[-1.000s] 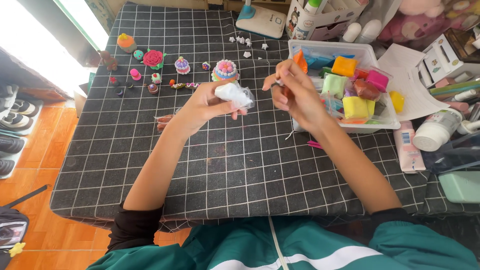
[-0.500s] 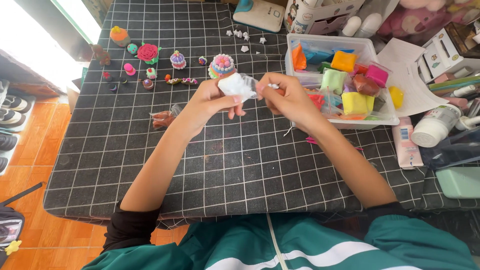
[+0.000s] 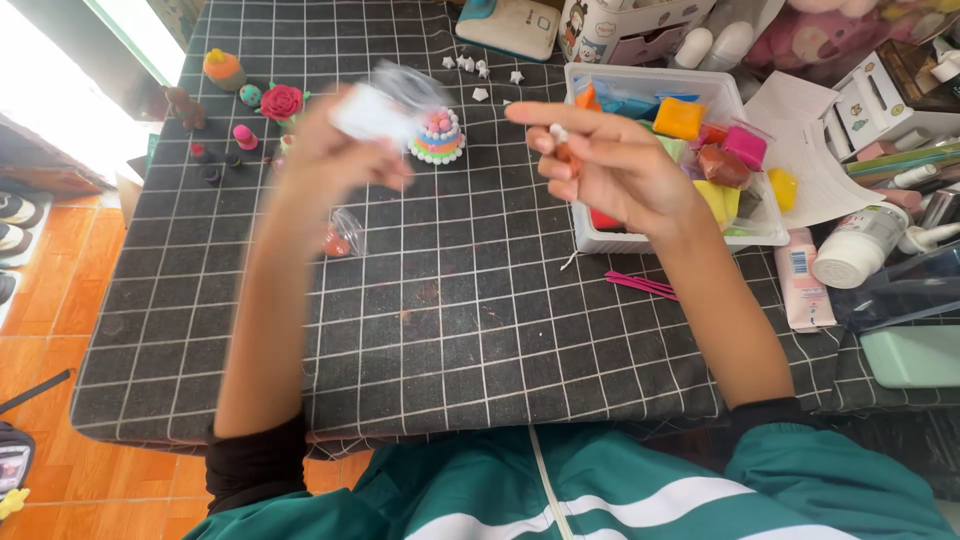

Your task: Molding a piece of orange clay into a shape and poking a hole in it using a plastic tool

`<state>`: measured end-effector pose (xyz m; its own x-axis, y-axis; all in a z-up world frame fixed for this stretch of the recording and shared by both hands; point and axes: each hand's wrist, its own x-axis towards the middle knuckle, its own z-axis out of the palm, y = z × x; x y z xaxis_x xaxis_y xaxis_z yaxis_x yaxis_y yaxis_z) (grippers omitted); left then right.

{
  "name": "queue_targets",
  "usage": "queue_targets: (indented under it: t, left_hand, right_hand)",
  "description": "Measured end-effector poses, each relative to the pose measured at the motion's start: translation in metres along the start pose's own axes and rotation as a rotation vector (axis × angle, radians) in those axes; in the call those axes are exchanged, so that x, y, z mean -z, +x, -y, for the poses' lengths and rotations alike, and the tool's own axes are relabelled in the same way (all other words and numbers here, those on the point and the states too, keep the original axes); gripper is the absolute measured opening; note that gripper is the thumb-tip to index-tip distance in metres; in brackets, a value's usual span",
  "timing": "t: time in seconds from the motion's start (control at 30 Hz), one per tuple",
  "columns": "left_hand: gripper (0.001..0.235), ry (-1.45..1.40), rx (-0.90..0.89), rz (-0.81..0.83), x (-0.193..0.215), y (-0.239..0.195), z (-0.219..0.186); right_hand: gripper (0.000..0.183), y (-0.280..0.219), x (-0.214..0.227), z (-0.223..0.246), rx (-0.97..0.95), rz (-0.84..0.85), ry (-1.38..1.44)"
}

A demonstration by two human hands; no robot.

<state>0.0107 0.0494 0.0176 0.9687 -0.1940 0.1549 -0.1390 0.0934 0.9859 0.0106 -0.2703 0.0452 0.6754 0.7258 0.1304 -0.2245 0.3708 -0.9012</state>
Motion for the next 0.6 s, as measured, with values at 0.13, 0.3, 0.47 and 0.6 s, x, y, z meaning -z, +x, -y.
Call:
queue_targets:
  t: [0.13, 0.3, 0.47, 0.6]
  left_hand:
    - [0.033, 0.645, 0.016, -0.128, 0.046, -0.050, -0.042]
    - [0.051, 0.758, 0.645, -0.304, 0.104, -0.114, 0.025]
    - [0.062, 0.989, 0.827, -0.295, 0.056, -0.140, -0.002]
    - [0.085, 1.281, 1.055, -0.203, 0.039, -0.135, -0.039]
  right_hand:
    - [0.062, -0.001, 0.000, -0.002, 0.070, -0.038, -0.145]
    - [0.055, 0.004, -0.007, -0.012, 0.120, -0.293, -0.304]
    - [0.051, 0.016, -0.008, -0.032, 0.050, -0.417, -0.288]
    - [0.027, 0.019, -0.023, -0.047, 0.133, -0.428, -0.388]
